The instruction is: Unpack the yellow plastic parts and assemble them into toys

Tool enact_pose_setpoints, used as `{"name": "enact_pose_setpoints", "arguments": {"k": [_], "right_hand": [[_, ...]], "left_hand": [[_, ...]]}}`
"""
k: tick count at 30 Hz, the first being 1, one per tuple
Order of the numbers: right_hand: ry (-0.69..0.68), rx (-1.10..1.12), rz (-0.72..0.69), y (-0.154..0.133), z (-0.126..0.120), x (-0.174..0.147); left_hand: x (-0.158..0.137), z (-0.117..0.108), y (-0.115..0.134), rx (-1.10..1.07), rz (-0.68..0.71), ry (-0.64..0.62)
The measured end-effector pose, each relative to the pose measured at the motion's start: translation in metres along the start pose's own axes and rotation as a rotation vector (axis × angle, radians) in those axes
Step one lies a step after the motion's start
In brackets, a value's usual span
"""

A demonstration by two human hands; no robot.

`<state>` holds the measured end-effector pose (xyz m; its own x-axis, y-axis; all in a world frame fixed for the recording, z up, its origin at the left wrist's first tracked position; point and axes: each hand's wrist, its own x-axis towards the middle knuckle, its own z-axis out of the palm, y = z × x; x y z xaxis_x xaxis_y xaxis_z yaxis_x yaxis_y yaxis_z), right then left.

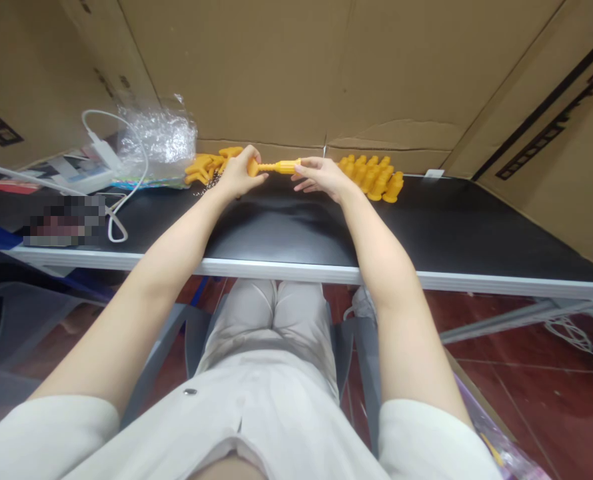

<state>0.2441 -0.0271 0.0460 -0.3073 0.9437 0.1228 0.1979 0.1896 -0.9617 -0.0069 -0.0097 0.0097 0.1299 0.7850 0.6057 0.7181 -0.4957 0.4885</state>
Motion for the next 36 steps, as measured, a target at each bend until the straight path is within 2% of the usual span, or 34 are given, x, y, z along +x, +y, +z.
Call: {"name": "enact_pose_setpoints", "arguments": {"k": [9, 36], "right_hand": [[0.055, -0.003, -0.013, -0.004, 0.006, -0.001], [0.137, -0.015, 0.040, -0.009, 0.012, 0.000]], "left_hand": [[0.003, 0.002, -0.011, -0.010, 0.047, -0.005], [0.000, -0.002, 0.001, 0.017, 0.037, -0.017]]}}
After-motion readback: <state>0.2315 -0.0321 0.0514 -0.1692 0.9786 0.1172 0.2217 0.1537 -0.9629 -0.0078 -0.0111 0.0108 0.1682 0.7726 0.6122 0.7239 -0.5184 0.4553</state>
